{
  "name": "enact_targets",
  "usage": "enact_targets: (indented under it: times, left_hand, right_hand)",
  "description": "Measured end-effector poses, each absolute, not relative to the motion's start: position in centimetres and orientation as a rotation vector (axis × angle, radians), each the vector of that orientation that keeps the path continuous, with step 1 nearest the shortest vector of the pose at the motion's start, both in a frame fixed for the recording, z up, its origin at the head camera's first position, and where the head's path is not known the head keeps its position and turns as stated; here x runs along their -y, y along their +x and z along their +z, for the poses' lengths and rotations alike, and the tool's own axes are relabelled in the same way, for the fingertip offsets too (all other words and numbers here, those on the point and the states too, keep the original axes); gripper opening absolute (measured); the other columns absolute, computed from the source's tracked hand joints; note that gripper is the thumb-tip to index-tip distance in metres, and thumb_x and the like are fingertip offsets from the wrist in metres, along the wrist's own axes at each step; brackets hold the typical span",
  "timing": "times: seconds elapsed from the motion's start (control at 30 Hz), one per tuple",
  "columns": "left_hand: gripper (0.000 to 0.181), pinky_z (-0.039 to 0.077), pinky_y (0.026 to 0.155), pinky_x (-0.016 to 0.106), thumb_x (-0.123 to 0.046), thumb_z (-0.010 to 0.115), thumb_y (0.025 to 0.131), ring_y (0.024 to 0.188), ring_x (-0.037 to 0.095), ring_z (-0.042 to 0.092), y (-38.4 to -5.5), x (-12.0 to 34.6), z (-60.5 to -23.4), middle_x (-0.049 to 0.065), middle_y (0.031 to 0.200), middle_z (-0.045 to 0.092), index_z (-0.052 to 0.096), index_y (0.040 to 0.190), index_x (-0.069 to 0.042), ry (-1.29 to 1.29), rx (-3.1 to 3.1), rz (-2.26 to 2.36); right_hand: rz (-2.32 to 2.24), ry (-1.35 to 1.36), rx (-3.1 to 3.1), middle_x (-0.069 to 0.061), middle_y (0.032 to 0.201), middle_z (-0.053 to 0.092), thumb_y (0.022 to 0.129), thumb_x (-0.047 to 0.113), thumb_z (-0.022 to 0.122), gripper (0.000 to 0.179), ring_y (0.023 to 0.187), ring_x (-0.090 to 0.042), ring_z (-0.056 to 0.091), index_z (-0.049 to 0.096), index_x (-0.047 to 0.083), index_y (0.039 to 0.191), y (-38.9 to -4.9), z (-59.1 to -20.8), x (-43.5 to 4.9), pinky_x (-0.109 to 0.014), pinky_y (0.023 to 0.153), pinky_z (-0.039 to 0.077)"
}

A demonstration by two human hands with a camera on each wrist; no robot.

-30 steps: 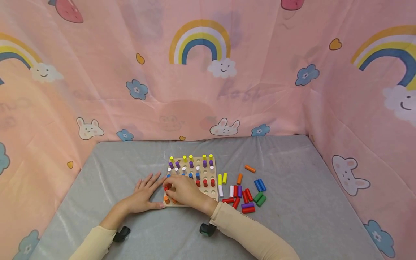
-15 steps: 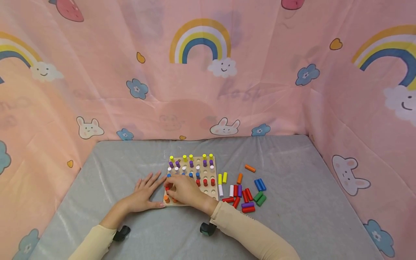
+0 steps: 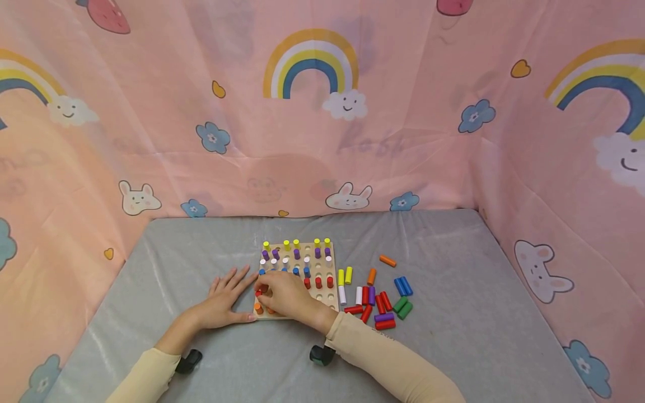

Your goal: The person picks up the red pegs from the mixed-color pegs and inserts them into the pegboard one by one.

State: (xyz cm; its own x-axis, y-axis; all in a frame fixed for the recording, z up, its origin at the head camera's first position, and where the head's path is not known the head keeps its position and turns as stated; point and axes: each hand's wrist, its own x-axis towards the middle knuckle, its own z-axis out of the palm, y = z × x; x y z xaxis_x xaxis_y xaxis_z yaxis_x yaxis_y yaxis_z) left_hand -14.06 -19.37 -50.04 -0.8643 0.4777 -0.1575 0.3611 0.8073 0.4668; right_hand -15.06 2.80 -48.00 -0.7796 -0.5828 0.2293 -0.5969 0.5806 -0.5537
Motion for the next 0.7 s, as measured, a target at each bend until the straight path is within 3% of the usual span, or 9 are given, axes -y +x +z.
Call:
enact_targets:
  times: [0.47, 0.7]
  left_hand:
    - [0.096, 0.002, 0.114, 0.074, -0.055, 0.073, 0.084, 0.153, 0.047, 0.005, -13.9, 19.2, -50.0, 0.014, 0.168, 0.012, 0.022, 0.159, -0.022, 0.614, -2.715, 0.623]
    - [0.097, 0.002, 0.115, 0.073, -0.057, 0.071, 0.084, 0.153, 0.046, 0.004, -14.0, 19.3, -50.0, 0.013, 0.168, 0.011, 0.021, 0.159, -0.023, 0.613, -2.710, 0.629]
  right_hand:
    - [1.001, 1.033, 2.799, 0.006, 0.089, 0.070, 0.090, 0.020, 0.073, 0.013, 0.078, -0.003, 0.059, 0.074, 0.016, 0.102, -15.1, -47.7, -3.1, -0.015, 0.068, 0.046]
    - [1.031, 1.036, 2.762, 0.006, 0.090, 0.069, 0.090, 0.018, 0.072, 0.014, 0.078, -0.009, 0.060, 0.073, 0.016, 0.103, -15.0, -47.0, -3.8, -0.015, 0.066, 0.045]
